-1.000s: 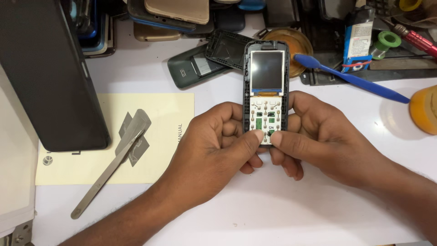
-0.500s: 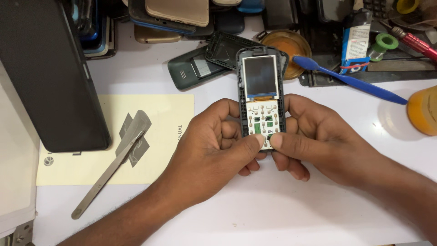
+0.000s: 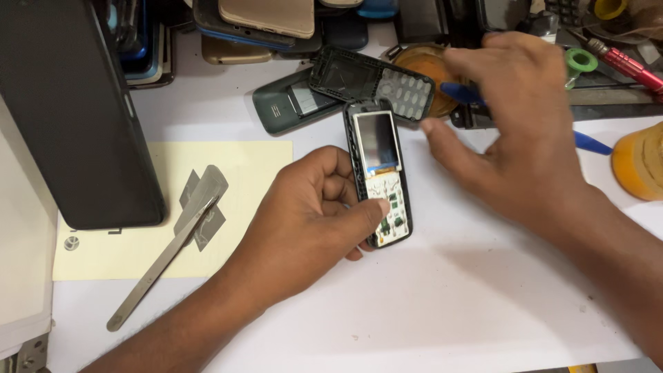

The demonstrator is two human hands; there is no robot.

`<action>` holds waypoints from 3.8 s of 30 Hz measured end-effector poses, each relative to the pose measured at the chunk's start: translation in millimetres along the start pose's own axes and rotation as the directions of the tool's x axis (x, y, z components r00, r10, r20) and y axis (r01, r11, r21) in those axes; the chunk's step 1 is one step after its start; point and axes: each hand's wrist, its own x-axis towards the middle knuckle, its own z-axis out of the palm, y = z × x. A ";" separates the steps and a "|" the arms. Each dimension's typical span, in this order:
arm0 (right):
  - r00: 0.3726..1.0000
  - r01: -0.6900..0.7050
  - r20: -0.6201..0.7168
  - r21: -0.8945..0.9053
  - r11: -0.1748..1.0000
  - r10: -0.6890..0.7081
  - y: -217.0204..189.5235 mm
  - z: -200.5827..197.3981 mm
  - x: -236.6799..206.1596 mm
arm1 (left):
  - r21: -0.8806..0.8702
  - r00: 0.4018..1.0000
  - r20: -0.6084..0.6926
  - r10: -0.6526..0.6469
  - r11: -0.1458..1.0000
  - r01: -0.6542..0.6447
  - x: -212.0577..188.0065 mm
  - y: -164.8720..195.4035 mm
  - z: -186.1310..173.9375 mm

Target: The person repairs a feature phone on a cluttered workbench. They handle the disassembled phone, apply adhesive from a tube onto the board and housing, press components together, reassemble the keypad and screen into the housing, tighten screws with a screwdriver, and brush the interior with a blue brush.

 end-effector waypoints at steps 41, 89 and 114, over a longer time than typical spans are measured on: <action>0.913 -0.203 -0.006 0.861 0.467 0.408 8.6 2.1 -34.5 | 0.757 0.717 0.065 0.694 0.434 -0.489 0.0 -7.7 -6.8; 0.976 -0.037 0.215 0.317 0.948 -0.034 5.4 -14.1 -22.4 | 0.771 0.913 0.155 0.378 0.532 -0.351 -1.5 -0.4 -34.8; 0.937 -0.001 0.334 0.306 0.952 -0.106 -11.0 -1.4 -20.8 | 0.739 0.807 0.219 0.549 0.446 -0.504 -2.7 -6.1 -50.9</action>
